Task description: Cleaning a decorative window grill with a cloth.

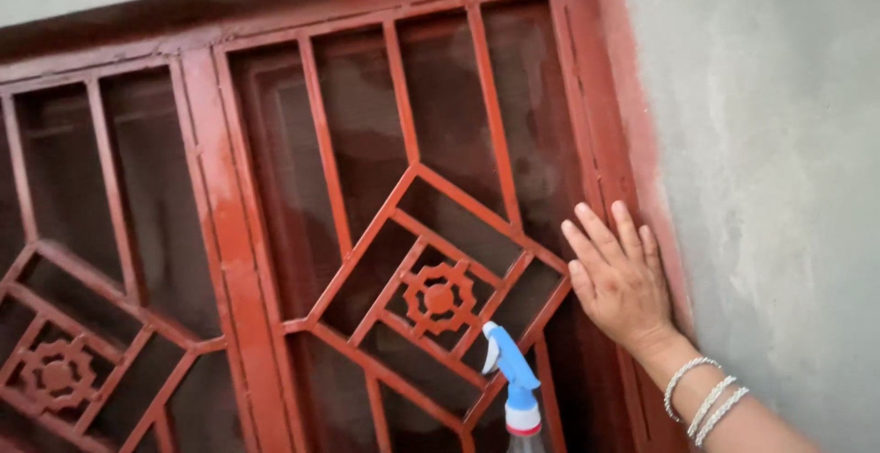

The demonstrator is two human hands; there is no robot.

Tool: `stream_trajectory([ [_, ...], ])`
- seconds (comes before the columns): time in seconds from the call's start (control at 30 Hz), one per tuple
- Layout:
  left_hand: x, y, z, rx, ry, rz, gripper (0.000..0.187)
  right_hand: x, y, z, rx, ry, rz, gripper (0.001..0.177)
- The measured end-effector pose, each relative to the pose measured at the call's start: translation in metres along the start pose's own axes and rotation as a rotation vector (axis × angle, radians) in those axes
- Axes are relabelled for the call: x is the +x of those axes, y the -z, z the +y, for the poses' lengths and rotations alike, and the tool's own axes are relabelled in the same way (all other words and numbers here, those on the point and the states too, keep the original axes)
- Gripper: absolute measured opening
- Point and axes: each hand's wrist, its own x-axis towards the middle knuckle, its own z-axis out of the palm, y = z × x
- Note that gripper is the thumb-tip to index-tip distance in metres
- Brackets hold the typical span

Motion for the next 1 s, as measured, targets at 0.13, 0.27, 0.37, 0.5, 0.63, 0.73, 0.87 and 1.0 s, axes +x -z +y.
stream_trajectory([
  [0.13, 0.027, -0.057, -0.074, -0.048, 0.031, 0.052, 0.024, 0.0, -0.005, 0.002, -0.025, 0.0, 0.004, 0.049],
  [0.27, 0.058, -0.162, -0.15, 0.065, -0.027, 0.171, 0.024, -0.003, -0.005, 0.002, -0.04, 0.004, -0.005, 0.048],
  [0.37, 0.065, -0.206, -0.166, 0.121, 0.059, 0.132, 0.021, -0.002, -0.004, 0.001, -0.046, 0.016, -0.002, 0.048],
  [0.5, 0.061, -0.228, -0.17, 0.153, 0.139, 0.132, 0.016, -0.003, -0.004, 0.002, -0.053, 0.025, -0.003, 0.048],
  [0.63, 0.057, -0.23, -0.167, 0.148, 0.173, 0.174, 0.017, -0.004, -0.005, 0.002, -0.047, 0.035, -0.01, 0.048],
  [0.73, 0.057, -0.227, -0.169, 0.168, 0.187, 0.148, 0.02, -0.003, -0.005, 0.001, -0.039, 0.035, -0.008, 0.048],
  [0.87, 0.048, -0.225, -0.173, 0.149, 0.198, 0.125, 0.023, -0.008, -0.004, 0.001, -0.029, 0.027, -0.007, 0.048],
  [1.0, 0.043, -0.221, -0.18, 0.1, 0.204, 0.142, 0.023, -0.006, -0.002, 0.001, -0.025, 0.031, -0.011, 0.048],
])
